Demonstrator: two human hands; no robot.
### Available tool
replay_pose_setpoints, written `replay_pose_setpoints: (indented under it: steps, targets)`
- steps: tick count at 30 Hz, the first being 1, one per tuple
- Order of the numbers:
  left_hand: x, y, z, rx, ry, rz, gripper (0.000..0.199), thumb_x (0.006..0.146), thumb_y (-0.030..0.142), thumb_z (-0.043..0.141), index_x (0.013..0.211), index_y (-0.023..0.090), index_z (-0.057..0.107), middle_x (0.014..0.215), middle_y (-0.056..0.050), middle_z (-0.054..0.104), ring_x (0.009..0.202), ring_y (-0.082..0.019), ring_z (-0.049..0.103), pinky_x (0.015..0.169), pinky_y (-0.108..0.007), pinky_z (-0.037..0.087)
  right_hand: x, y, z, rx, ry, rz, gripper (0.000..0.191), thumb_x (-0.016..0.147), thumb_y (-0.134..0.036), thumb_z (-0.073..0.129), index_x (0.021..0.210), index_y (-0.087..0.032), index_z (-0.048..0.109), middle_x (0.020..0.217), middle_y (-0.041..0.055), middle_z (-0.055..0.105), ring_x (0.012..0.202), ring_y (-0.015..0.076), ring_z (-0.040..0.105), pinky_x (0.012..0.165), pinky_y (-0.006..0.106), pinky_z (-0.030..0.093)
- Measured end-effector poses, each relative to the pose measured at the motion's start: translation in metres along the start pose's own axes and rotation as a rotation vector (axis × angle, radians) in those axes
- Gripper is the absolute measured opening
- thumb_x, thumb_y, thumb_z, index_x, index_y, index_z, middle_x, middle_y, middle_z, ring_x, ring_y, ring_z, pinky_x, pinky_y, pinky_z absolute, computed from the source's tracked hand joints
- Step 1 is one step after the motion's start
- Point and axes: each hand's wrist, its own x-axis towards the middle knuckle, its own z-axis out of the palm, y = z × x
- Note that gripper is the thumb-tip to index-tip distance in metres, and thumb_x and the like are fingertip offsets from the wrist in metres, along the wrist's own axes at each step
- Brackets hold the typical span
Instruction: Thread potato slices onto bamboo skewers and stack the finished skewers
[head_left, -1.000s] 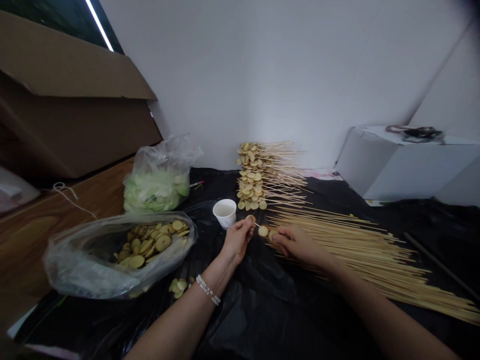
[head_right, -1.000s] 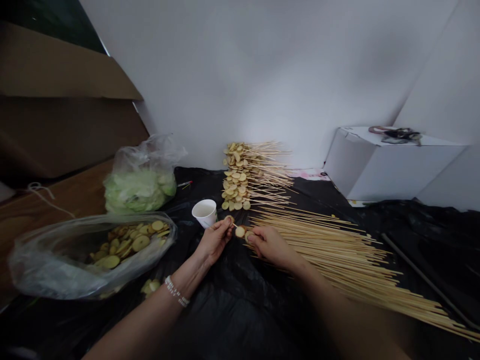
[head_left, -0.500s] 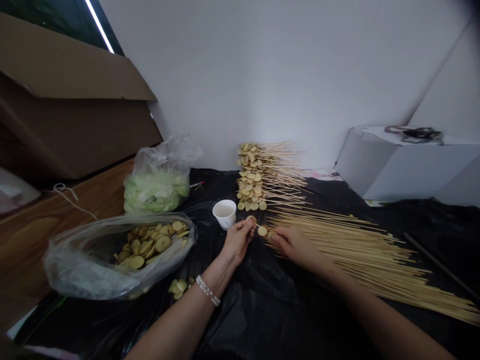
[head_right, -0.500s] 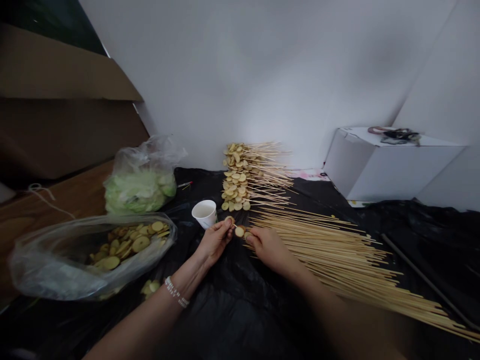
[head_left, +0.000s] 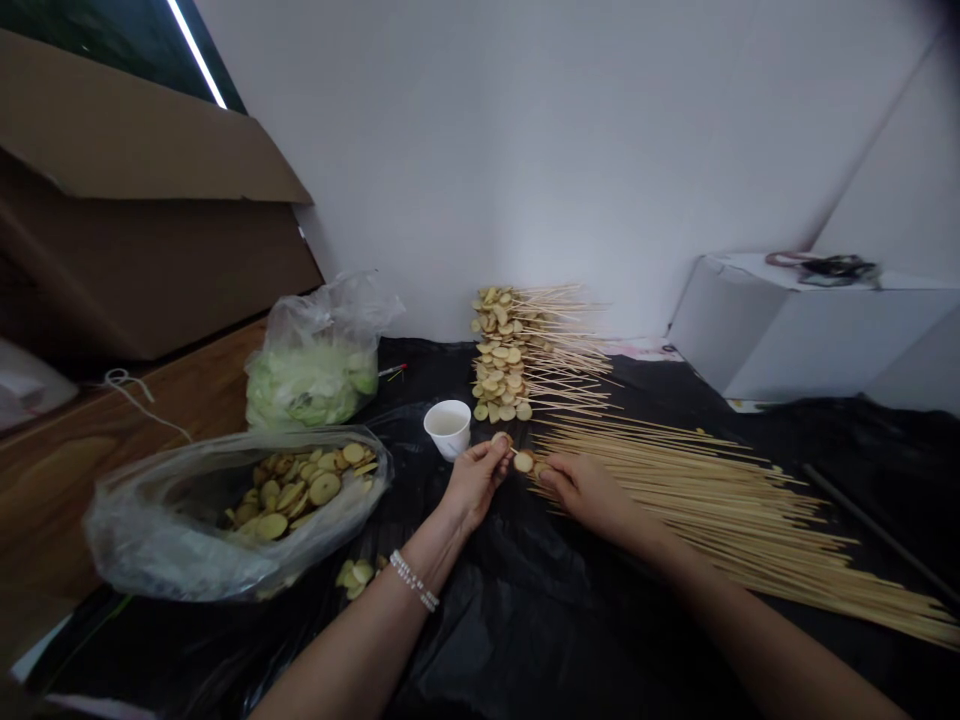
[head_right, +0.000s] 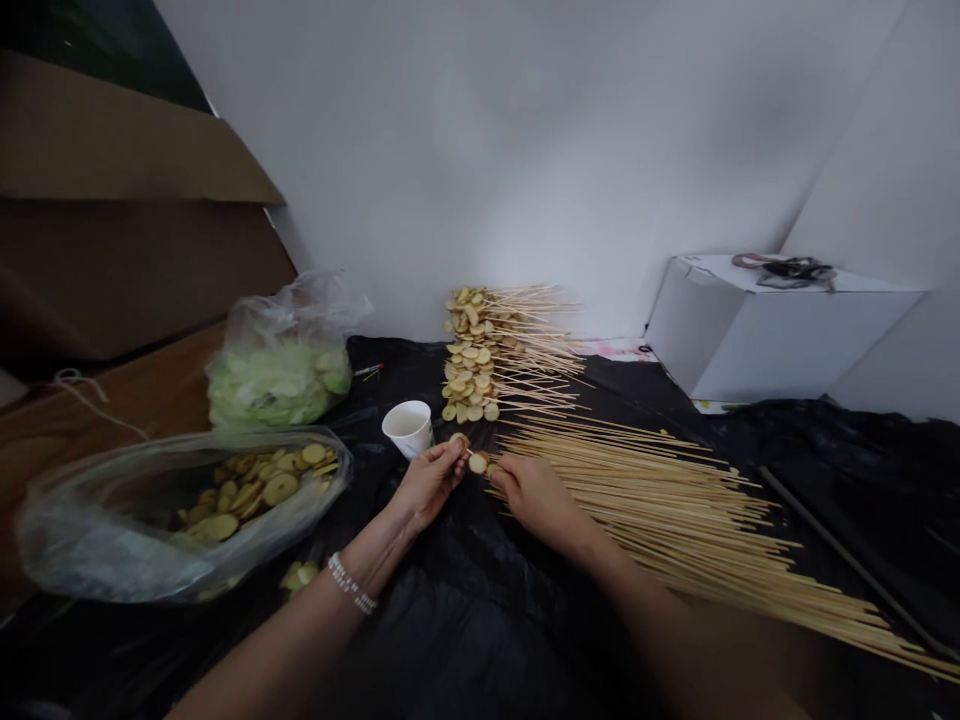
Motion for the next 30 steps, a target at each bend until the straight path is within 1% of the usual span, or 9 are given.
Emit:
replay_pose_setpoints:
  steps: [7, 9, 12, 14, 16, 21, 23, 27, 30]
  targets:
    - [0.0004, -0.0001, -0.0001, -0.011, 0.006, -0.018, 0.035, 0.048, 0.031, 0.087, 0.07, 0.01, 0.069, 0.065, -0.002, 0.062, 0.056, -0.003, 0.052, 0.052, -0.013, 0.041, -0.0015, 0.0041, 0.005, -0.202, 0.014, -0.015, 0.025, 0.092, -0.027, 0.038, 0.079, -0.02, 0.057, 0.074, 0.0042, 0.063, 0.065, 0.0141, 0.051, 0.061, 0.025, 0.03]
    - [0.0002, 0.0001, -0.0001, -0.017, 0.006, -0.026, 0.036, 0.047, 0.03, 0.087, 0.07, 0.01, 0.069, 0.065, -0.002, 0.062, 0.056, -0.003, 0.052, 0.052, -0.012, 0.041, -0.0024, 0.002, 0.0044, -0.208, 0.02, -0.023, 0.025, 0.092, -0.027, 0.037, 0.082, -0.02, 0.058, 0.076, 0.0049, 0.064, 0.066, 0.0144, 0.052, 0.061, 0.026, 0.03]
    - [-0.0003, 0.0005, -0.0002, -0.022, -0.013, -0.029, 0.035, 0.049, 0.03, 0.086, 0.07, 0.009, 0.069, 0.065, -0.002, 0.062, 0.056, -0.003, 0.053, 0.052, -0.012, 0.042, -0.0025, -0.0025, 0.0009, -0.053, -0.012, 0.0, 0.027, 0.091, -0.029, 0.038, 0.069, -0.02, 0.051, 0.066, 0.0022, 0.059, 0.06, 0.0132, 0.049, 0.057, 0.025, 0.03]
    - [-0.0007, 0.0007, -0.0002, -0.021, -0.027, -0.033, 0.033, 0.05, 0.03, 0.086, 0.071, 0.009, 0.069, 0.064, -0.001, 0.062, 0.056, -0.003, 0.053, 0.053, -0.012, 0.042, -0.0021, -0.0043, -0.0015, 0.112, -0.089, 0.057, 0.032, 0.091, -0.031, 0.038, 0.061, -0.02, 0.044, 0.056, -0.0008, 0.052, 0.053, 0.0119, 0.046, 0.053, 0.024, 0.031]
    - [-0.0011, 0.001, 0.0, -0.021, -0.038, -0.04, 0.033, 0.051, 0.03, 0.086, 0.071, 0.009, 0.069, 0.064, -0.001, 0.061, 0.056, -0.003, 0.053, 0.053, -0.012, 0.042, -0.0018, -0.0045, -0.002, 0.193, -0.137, 0.095, 0.034, 0.091, -0.032, 0.037, 0.059, -0.021, 0.042, 0.051, -0.0022, 0.048, 0.049, 0.0112, 0.044, 0.052, 0.023, 0.031]
    - [-0.0013, 0.0012, 0.0007, -0.017, -0.041, -0.04, 0.034, 0.05, 0.029, 0.086, 0.071, 0.009, 0.069, 0.064, -0.001, 0.061, 0.055, -0.002, 0.052, 0.053, -0.012, 0.042, -0.0013, -0.0019, 0.0031, -0.051, 0.04, -0.002, 0.023, 0.089, -0.025, 0.041, 0.069, -0.019, 0.051, 0.068, 0.0023, 0.058, 0.063, 0.013, 0.049, 0.059, 0.025, 0.031]
    - [-0.001, 0.0008, 0.0005, -0.007, -0.043, -0.035, 0.034, 0.05, 0.03, 0.086, 0.072, 0.009, 0.069, 0.064, -0.001, 0.062, 0.055, -0.002, 0.052, 0.053, -0.012, 0.042, -0.0012, -0.0019, 0.004, -0.043, 0.032, 0.003, 0.023, 0.089, -0.026, 0.041, 0.069, -0.019, 0.051, 0.068, 0.0019, 0.058, 0.063, 0.0128, 0.049, 0.059, 0.024, 0.031]
    - [0.0002, -0.0008, -0.0008, 0.011, -0.043, -0.027, 0.035, 0.051, 0.032, 0.086, 0.072, 0.01, 0.069, 0.065, -0.001, 0.062, 0.057, -0.003, 0.053, 0.054, -0.012, 0.041, -0.0007, -0.0033, 0.0024, 0.127, -0.086, 0.068, 0.032, 0.091, -0.029, 0.037, 0.06, -0.02, 0.043, 0.053, -0.002, 0.048, 0.052, 0.0113, 0.044, 0.054, 0.024, 0.03]
    - [0.0006, -0.0013, -0.0012, 0.031, -0.038, -0.031, 0.036, 0.05, 0.033, 0.086, 0.074, 0.01, 0.07, 0.066, -0.002, 0.063, 0.057, -0.003, 0.052, 0.055, -0.013, 0.041, -0.0006, -0.004, 0.0021, 0.062, -0.009, 0.024, 0.029, 0.088, -0.027, 0.041, 0.061, -0.02, 0.043, 0.057, -0.0018, 0.049, 0.056, 0.0117, 0.043, 0.055, 0.025, 0.028]
